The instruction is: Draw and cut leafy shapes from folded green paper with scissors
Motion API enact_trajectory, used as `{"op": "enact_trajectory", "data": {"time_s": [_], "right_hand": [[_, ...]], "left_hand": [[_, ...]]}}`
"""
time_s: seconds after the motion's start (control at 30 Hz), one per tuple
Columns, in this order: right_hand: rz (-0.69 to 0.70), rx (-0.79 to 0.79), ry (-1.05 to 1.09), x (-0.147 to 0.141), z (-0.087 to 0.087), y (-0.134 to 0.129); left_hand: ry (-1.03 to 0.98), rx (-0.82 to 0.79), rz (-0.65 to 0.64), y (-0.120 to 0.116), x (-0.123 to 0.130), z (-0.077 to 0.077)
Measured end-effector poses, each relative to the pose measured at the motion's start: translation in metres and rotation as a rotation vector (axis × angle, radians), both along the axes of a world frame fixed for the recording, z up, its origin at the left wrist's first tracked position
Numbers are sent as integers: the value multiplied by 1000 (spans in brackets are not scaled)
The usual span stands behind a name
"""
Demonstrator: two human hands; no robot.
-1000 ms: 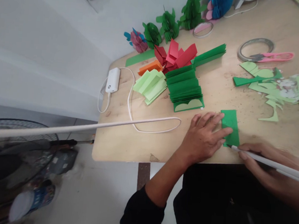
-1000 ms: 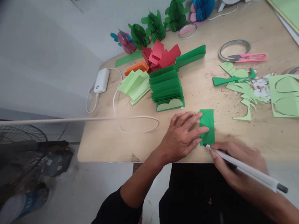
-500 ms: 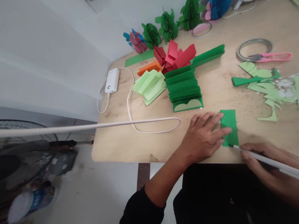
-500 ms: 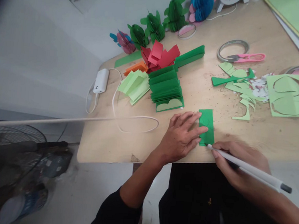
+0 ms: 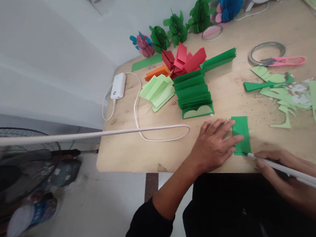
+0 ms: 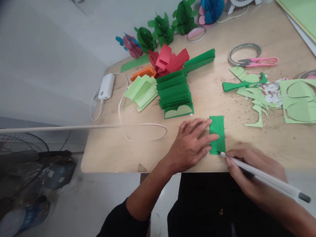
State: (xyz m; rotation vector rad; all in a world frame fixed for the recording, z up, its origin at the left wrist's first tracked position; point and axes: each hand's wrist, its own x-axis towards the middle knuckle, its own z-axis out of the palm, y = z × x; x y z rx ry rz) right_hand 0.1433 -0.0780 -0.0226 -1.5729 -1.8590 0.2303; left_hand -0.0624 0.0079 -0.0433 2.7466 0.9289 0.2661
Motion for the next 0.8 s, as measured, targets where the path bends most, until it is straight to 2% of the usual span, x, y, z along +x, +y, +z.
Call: {"op": "enact_trajectory", "data": {"time_s": [0.8], "right_hand": [[-28,-22,31,0,2,0]], "left_hand": [[-1,-17,5,-1,0,1]]}}
